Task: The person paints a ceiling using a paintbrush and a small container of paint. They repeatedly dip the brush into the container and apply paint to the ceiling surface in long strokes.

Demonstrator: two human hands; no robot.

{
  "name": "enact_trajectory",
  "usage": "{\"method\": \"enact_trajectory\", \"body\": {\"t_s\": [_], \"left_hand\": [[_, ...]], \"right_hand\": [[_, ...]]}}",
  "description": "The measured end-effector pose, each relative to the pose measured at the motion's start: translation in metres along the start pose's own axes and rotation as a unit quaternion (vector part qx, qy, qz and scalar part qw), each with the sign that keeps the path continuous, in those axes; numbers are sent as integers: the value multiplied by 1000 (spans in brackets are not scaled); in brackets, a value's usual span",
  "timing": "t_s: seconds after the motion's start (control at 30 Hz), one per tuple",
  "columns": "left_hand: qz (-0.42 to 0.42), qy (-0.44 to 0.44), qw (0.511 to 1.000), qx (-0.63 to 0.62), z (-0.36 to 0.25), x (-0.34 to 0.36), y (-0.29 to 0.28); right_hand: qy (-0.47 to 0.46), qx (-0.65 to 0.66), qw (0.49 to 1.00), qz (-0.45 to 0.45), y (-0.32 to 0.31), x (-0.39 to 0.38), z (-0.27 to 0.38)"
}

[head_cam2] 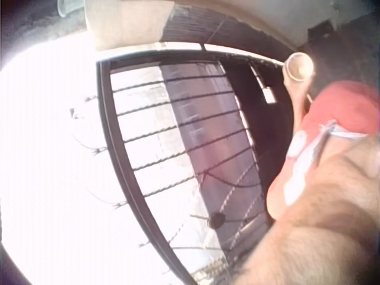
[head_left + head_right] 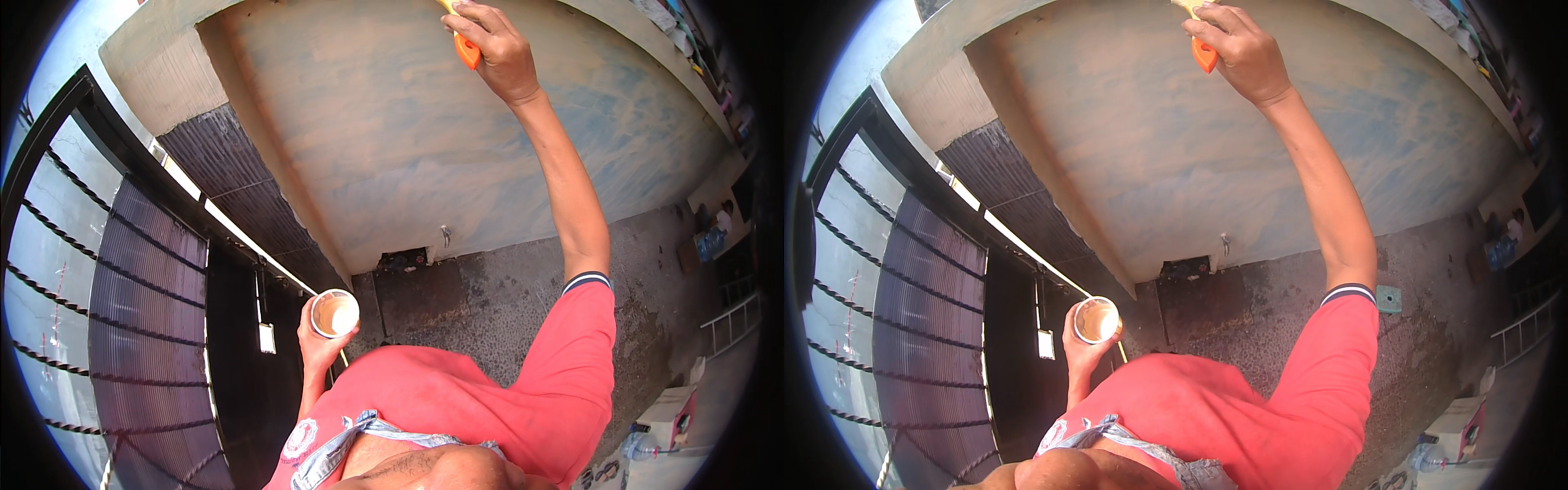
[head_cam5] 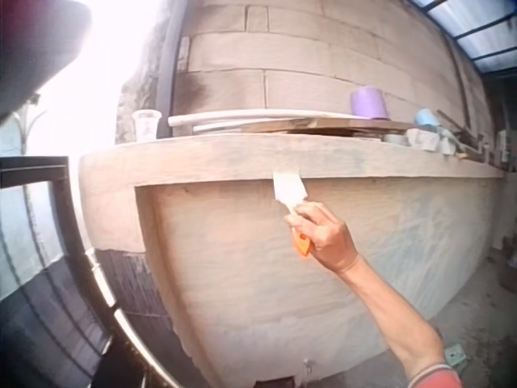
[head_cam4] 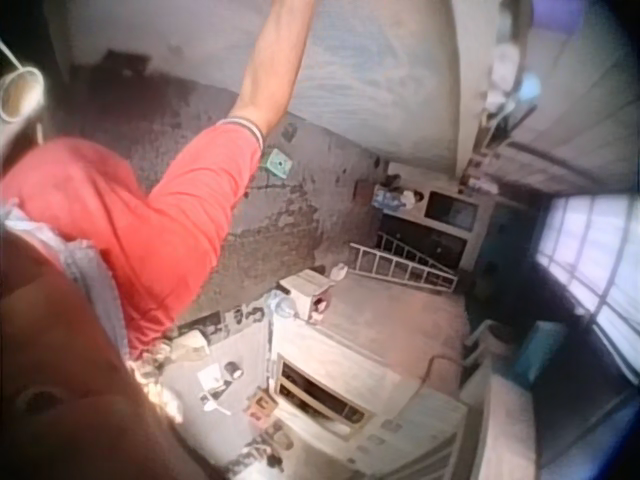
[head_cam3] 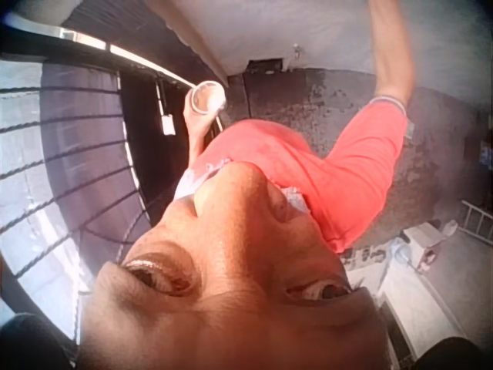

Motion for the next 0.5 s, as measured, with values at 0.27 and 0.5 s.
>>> {"method": "enact_trajectory", "body": {"t_s": [0.27,0.5], "left_hand": [[-22,11,1000,1,-2,0,0],[-15,27,999,-33,0,10,9]], "right_hand": [[20,32,993,-109,-38,21,-41],[70,-78,990,-95,-28,-2,-86]]}}
Point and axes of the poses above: each hand's wrist, its own x-axis towards the middle knuckle, its own y-axis out of the palm, z = x × y, the point moved 6 cm from there along x, towards the middle knuckle, and after that the axes turned 8 degrees about z, right-handed, at the moved point
